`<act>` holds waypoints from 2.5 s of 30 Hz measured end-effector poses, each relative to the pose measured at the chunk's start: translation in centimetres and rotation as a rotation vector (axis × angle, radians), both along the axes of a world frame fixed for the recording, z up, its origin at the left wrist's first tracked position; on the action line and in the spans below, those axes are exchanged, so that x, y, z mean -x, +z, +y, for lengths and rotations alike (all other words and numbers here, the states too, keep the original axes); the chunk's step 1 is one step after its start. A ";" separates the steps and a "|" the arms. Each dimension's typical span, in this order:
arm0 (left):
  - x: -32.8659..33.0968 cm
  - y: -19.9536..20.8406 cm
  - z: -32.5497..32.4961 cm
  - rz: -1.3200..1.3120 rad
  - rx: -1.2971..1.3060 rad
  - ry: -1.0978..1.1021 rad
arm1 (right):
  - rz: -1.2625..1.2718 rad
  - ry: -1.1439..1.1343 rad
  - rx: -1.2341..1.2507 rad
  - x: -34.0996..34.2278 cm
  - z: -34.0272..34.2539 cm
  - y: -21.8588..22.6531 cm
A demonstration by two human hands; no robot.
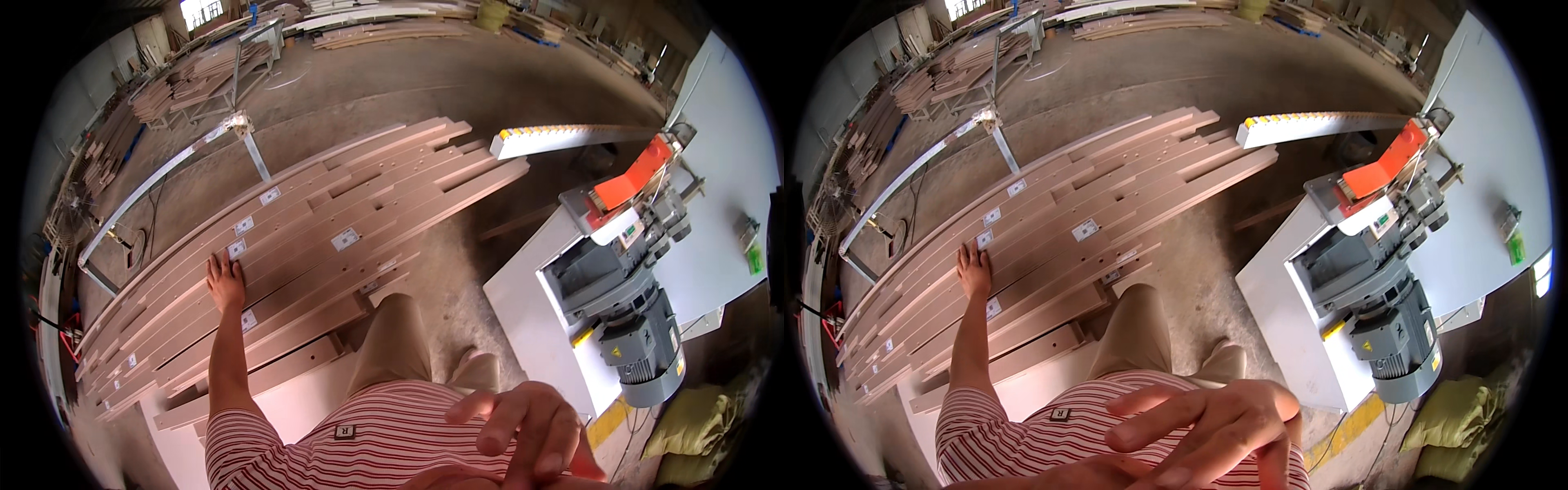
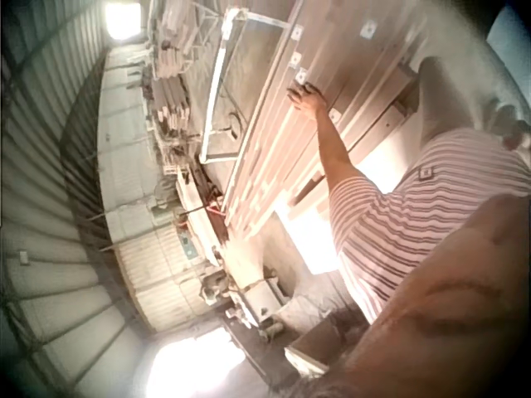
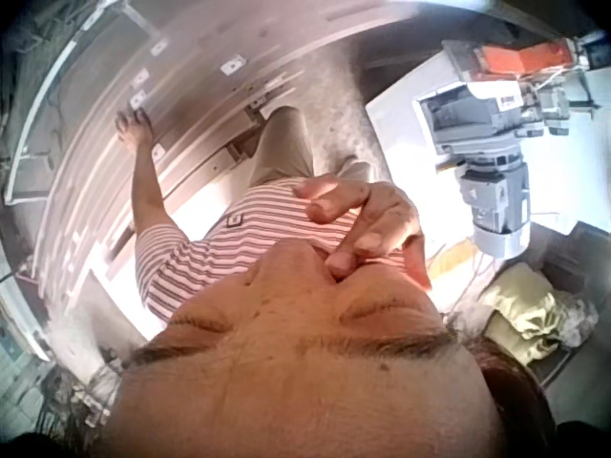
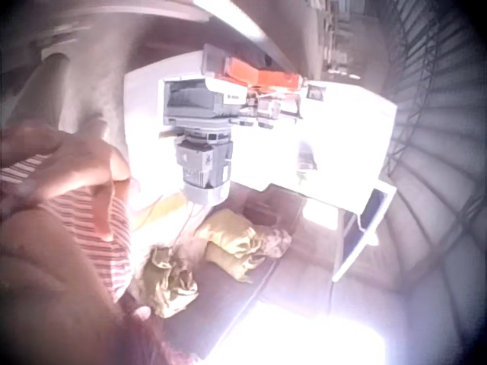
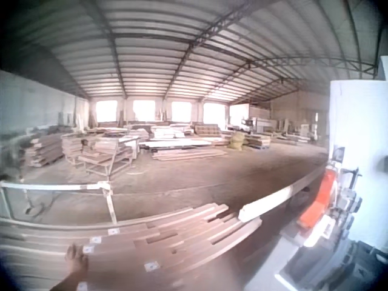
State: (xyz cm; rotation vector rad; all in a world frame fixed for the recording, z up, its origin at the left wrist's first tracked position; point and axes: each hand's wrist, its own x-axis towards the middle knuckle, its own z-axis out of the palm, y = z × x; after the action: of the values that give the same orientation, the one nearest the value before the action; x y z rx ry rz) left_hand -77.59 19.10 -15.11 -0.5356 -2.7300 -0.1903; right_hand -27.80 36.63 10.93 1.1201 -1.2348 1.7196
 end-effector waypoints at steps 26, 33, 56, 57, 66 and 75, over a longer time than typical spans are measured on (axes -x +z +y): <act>1.9 -2.5 -1.2 0.104 0.070 -0.056 | -0.124 0.130 0.012 -4.0 -0.8 4.9; 2.3 -2.4 0.3 0.025 0.134 -0.061 | -0.252 0.332 0.178 -4.2 -2.4 7.4; 0.2 -0.9 0.2 0.120 0.085 -0.026 | -0.178 0.035 -0.127 -4.3 0.6 4.7; 2.1 -2.3 -1.6 0.154 0.050 -0.065 | -0.156 -0.013 -0.133 -4.1 0.5 4.6; 0.7 -0.9 1.1 0.034 0.015 -0.036 | -0.050 -0.243 -0.216 -2.6 -0.5 5.4; 0.2 -0.1 -0.4 0.022 0.070 0.047 | -0.079 -0.408 -0.186 -6.1 4.3 4.2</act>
State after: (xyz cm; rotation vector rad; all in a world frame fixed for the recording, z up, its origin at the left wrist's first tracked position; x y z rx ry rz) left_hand -77.80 18.67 -15.19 -0.4893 -2.7332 -0.0772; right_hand -21.73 40.89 15.10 0.8348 -1.5747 1.3722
